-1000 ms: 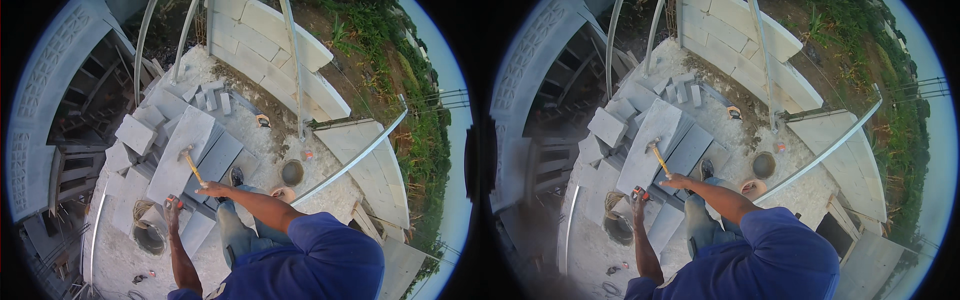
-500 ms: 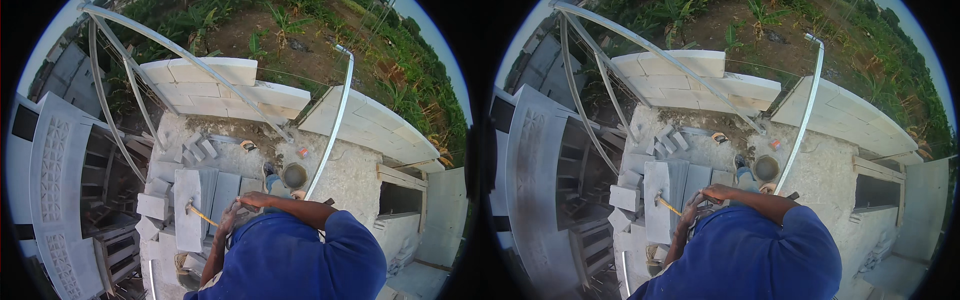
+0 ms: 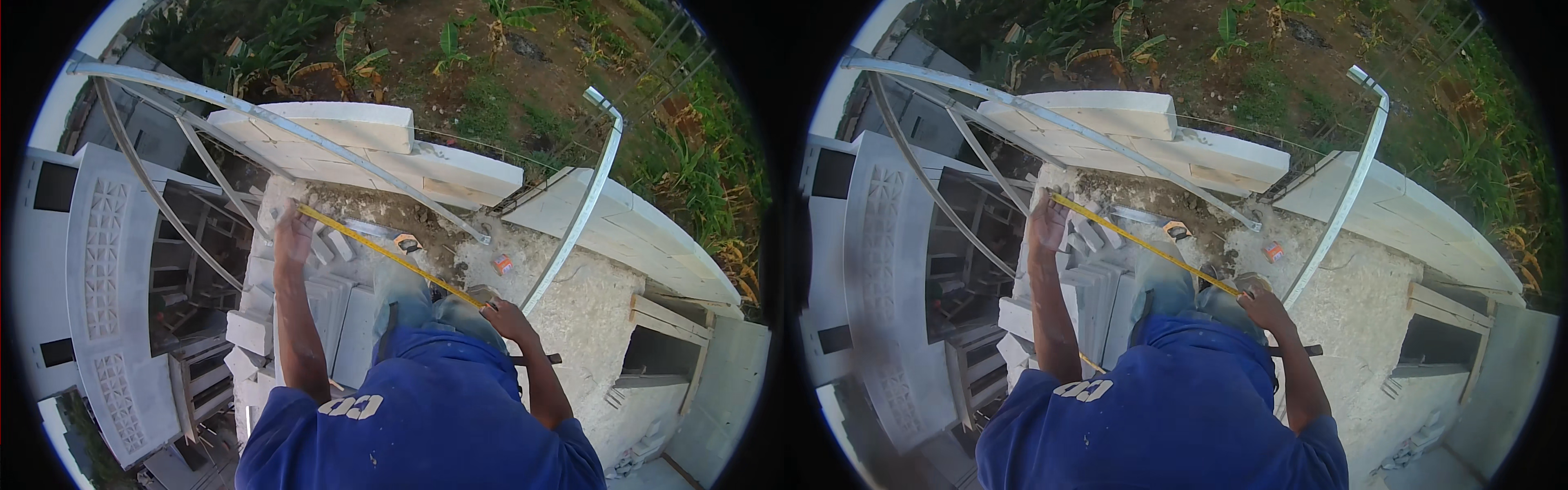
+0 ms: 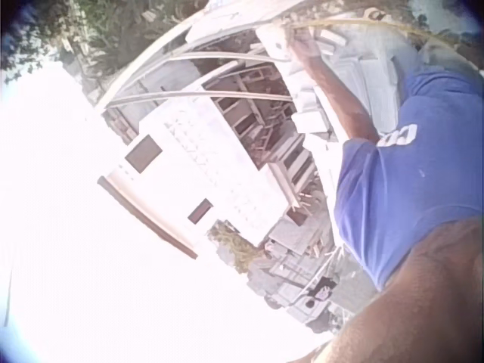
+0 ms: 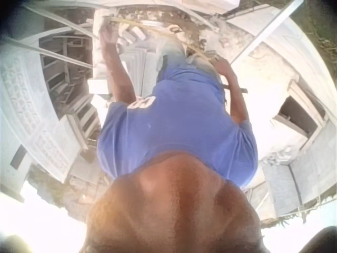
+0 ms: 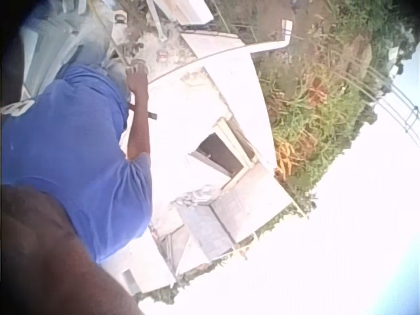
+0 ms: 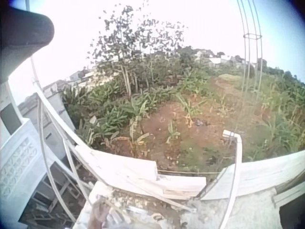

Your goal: A construction worker measures, saws, and places white masonry blocks on a rooftop ledge.

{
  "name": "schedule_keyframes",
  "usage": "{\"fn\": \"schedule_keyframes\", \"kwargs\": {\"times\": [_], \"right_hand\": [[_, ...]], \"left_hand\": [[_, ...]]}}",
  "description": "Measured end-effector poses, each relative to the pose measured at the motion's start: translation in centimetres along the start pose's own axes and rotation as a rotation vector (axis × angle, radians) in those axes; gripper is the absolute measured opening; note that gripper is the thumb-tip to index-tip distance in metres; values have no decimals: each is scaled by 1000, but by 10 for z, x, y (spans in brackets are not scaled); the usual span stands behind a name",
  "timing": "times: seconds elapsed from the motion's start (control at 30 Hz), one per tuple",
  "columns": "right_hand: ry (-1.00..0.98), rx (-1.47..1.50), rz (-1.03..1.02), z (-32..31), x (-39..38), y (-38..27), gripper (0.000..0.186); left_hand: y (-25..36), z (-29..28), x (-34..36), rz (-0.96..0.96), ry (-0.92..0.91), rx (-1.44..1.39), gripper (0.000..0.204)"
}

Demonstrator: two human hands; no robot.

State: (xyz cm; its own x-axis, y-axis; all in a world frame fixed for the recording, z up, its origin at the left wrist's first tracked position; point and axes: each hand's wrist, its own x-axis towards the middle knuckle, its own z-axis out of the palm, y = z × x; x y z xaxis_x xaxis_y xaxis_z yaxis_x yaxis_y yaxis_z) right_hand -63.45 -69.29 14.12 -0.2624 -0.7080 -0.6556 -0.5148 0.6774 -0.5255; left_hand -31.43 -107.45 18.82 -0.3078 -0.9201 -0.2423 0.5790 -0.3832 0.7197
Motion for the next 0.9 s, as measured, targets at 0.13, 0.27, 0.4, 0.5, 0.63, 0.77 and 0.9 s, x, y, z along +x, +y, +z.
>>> {"fn": "schedule_keyframes", "kwargs": {"times": [0.13, 0.27, 0.4, 0.5, 0.63, 0.77, 0.9], "right_hand": [[169, -202, 38, -14, -102, 82, 33], [144, -262, 211, 2, -189, 128, 26], [376, -46, 421, 58, -223, 130, 9], [217, -46, 765, 71, -216, 85, 40], [95, 87, 647, 68, -173, 47, 34], [69, 348, 667, 76, -120, 39, 33], [198, 847, 618, 101, -69, 58, 29]], "left_hand": [[138, -33, 104, 246, -22, -2, 17], [134, -36, 166, 311, 43, 339, 18], [22, -51, 196, -15, 69, -117, 23], [-116, -15, 186, -143, 368, 32, 23], [-217, -69, 189, -252, 318, -86, 20], [-276, -6, 197, -395, 491, 32, 27], [-301, 25, 219, -448, 423, 74, 30]]}}
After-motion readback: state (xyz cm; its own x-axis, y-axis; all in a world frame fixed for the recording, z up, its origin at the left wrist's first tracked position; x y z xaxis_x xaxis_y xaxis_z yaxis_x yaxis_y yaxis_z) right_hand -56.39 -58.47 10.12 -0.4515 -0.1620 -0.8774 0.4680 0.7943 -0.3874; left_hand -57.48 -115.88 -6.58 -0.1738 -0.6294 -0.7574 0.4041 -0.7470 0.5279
